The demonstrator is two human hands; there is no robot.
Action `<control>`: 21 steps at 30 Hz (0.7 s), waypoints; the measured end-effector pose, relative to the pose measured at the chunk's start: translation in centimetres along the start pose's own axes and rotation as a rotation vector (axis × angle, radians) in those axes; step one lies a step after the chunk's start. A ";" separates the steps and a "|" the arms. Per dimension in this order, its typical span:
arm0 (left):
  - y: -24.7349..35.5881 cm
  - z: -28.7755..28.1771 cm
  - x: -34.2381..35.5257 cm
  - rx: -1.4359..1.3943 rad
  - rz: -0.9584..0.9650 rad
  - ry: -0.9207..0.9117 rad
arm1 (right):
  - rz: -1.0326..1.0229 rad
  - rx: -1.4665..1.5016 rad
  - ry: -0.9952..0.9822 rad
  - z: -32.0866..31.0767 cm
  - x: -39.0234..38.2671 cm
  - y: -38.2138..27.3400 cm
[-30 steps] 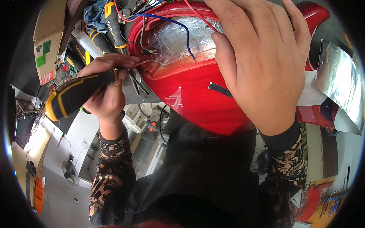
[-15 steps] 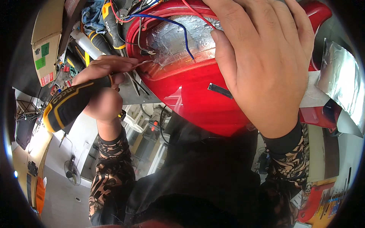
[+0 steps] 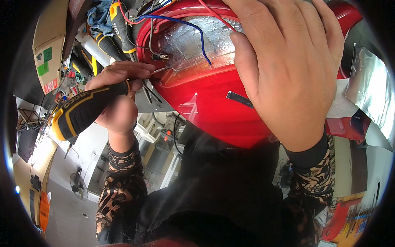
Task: The person works on the electronics of a red electric guitar body, using a screwdriver to adjust components inside the cavity and a utility knife to cut a piece of tape. They also handle small wires and a metal piece, manipulating them with their hands.
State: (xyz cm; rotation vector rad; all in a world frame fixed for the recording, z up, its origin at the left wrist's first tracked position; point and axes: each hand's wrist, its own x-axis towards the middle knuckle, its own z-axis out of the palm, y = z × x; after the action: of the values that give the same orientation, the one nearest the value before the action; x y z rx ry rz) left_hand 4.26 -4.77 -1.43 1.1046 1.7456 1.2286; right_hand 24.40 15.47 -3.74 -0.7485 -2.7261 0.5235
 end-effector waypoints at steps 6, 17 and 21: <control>0.1 0.0 0.0 0.048 -0.002 -0.034 | 0.041 -0.106 -0.056 0.1 0.6 -1.0; -0.3 -0.6 -0.5 0.136 0.050 -0.057 | -0.261 0.177 -0.195 -1.5 -1.0 1.1; -1.0 -0.2 -0.6 0.176 0.059 -0.036 | -0.388 0.286 -0.509 -2.1 0.3 -2.1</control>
State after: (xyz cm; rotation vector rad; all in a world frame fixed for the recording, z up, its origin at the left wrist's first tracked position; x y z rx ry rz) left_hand 4.11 -5.60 -2.24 1.2803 1.8327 1.0988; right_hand 23.96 14.45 -0.98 -0.0013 -3.0272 1.0963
